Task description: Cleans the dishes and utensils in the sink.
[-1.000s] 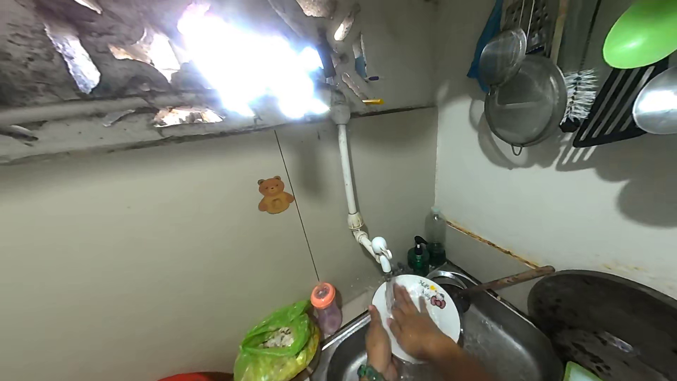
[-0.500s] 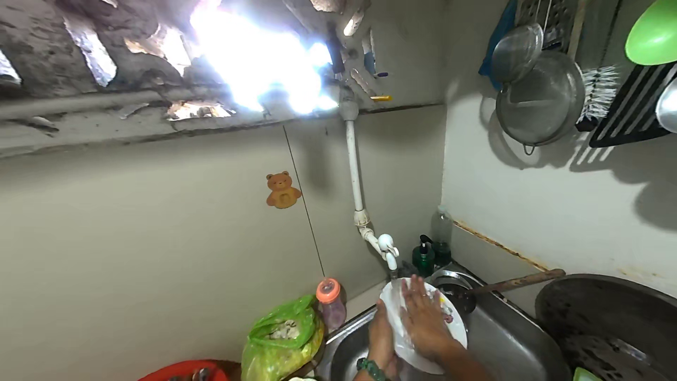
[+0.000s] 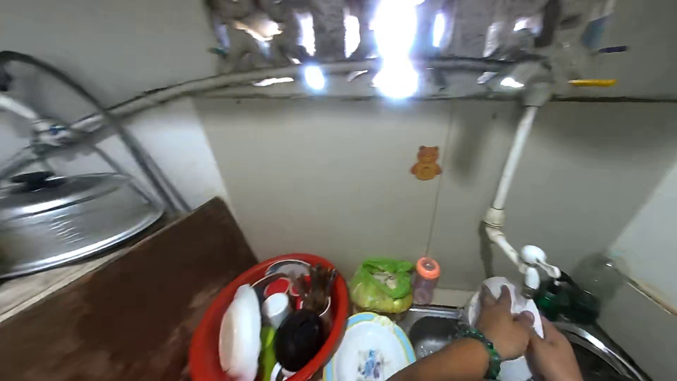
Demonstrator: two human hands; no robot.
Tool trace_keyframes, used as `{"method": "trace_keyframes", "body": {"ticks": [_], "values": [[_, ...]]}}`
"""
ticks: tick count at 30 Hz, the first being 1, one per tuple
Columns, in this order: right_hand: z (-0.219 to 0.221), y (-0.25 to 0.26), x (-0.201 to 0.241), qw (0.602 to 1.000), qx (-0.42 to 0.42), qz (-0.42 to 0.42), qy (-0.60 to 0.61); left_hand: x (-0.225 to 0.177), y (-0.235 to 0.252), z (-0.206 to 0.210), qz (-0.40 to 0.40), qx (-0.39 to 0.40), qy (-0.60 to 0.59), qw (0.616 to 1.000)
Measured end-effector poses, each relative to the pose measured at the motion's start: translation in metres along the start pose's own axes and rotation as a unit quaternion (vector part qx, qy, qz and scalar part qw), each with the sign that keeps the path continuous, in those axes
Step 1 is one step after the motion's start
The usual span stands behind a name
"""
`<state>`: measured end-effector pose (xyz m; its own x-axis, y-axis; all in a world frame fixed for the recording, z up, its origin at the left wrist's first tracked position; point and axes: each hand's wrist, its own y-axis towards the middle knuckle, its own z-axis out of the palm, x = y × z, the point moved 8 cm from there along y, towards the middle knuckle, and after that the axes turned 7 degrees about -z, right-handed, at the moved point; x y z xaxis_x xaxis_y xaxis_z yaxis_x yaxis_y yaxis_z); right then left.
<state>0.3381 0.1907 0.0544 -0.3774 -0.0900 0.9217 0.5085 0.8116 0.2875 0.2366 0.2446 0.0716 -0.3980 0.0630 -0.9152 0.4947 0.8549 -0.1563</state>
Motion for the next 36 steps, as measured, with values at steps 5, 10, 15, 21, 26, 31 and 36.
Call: {"method": "trace_keyframes", "body": {"ticks": [5,10,15,21,26,31,36], "values": [[0.015,-0.018,0.047,0.986,0.161,0.028,0.031,-0.003,-0.043,-0.067,0.139,0.023,0.226,0.964],[0.072,-0.067,0.145,0.945,0.304,-0.076,0.095,-0.032,-0.129,-0.175,0.23,0.021,0.296,0.927],[0.158,-0.128,0.21,0.86,0.432,-0.191,0.191,-0.039,-0.224,-0.284,0.158,0.006,0.421,0.893],[0.183,-0.106,0.055,0.898,0.408,-0.039,-0.16,0.025,-0.298,-0.37,-0.038,0.027,0.574,0.818],[0.173,-0.128,-0.037,0.876,0.389,0.091,-0.271,0.094,-0.298,-0.387,-0.092,0.066,0.612,0.783],[0.177,-0.141,-0.03,0.903,0.328,0.109,-0.256,0.139,-0.282,-0.386,-0.114,0.103,0.627,0.764],[0.17,-0.137,-0.026,0.896,0.32,0.121,-0.283,0.177,-0.268,-0.383,-0.076,0.089,0.609,0.784]]}}
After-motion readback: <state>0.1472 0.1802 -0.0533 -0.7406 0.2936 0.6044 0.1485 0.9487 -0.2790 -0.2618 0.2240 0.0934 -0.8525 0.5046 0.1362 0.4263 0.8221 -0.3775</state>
